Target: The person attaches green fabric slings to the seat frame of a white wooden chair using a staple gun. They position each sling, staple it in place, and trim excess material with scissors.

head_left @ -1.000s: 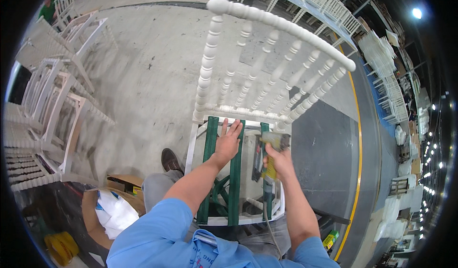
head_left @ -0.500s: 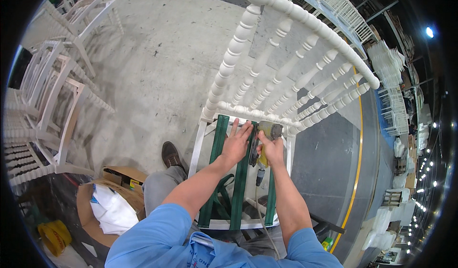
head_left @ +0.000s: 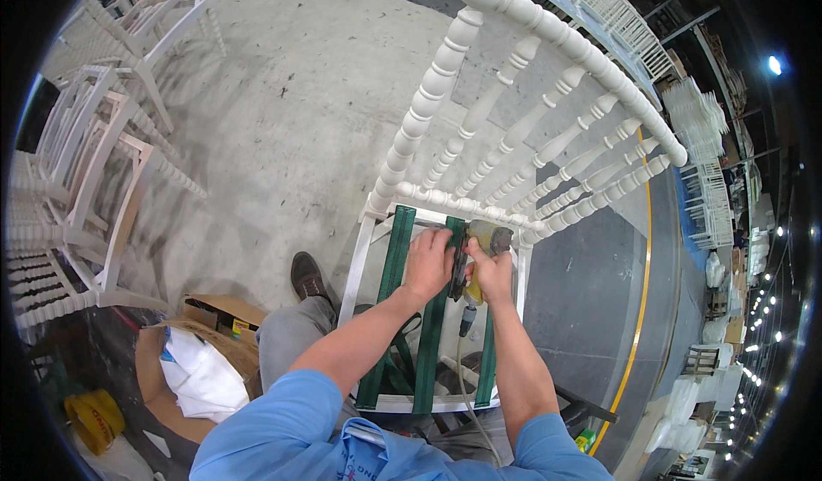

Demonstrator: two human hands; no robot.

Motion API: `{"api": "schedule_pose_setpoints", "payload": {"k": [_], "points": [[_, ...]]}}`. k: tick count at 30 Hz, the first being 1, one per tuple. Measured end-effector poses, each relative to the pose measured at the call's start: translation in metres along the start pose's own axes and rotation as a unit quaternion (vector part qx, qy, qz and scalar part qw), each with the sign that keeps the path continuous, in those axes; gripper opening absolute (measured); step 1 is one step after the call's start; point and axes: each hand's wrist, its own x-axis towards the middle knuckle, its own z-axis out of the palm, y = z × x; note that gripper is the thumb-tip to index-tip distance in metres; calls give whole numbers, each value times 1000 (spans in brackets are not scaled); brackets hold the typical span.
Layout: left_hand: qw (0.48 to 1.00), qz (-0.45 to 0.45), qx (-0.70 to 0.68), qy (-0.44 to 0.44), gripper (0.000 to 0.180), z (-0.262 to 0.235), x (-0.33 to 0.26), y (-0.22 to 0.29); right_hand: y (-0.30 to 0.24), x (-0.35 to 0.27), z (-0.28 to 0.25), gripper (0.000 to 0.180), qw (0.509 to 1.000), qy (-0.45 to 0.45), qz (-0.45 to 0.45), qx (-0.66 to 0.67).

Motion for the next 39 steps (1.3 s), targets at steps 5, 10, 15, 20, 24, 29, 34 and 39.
{"api": "schedule_pose_setpoints", "payload": {"k": [5, 10, 15, 20, 24, 29, 34, 39], "points": [[961, -228, -152, -39, 29, 11, 9, -20, -7, 2, 14, 35, 1000, 3, 4, 10], [947, -247, -185, -86, 23, 20, 7, -29, -4, 7, 15, 36, 1000, 8, 9, -15], [938, -259, -213, -91, 21, 20, 7, -31, -4, 9, 17, 36, 999, 21, 20, -34], [933, -262, -223, -101, 18, 20, 8, -36, -9, 7, 23, 36, 999, 3, 4, -38], [930, -252, -257, -80, 17, 25, 8, -39, -6, 10, 23, 35, 998, -7, 1, -56], [929, -259, -249, -89, 14, 25, 10, -41, -4, 6, 24, 35, 999, -5, -10, -53], [914, -277, -286, -81, 14, 26, 9, -41, -10, 5, 24, 35, 996, 1, 14, -86], [914, -271, -291, -76, 13, 31, 7, -39, -5, 1, 18, 34, 997, 20, 10, -70]]}}
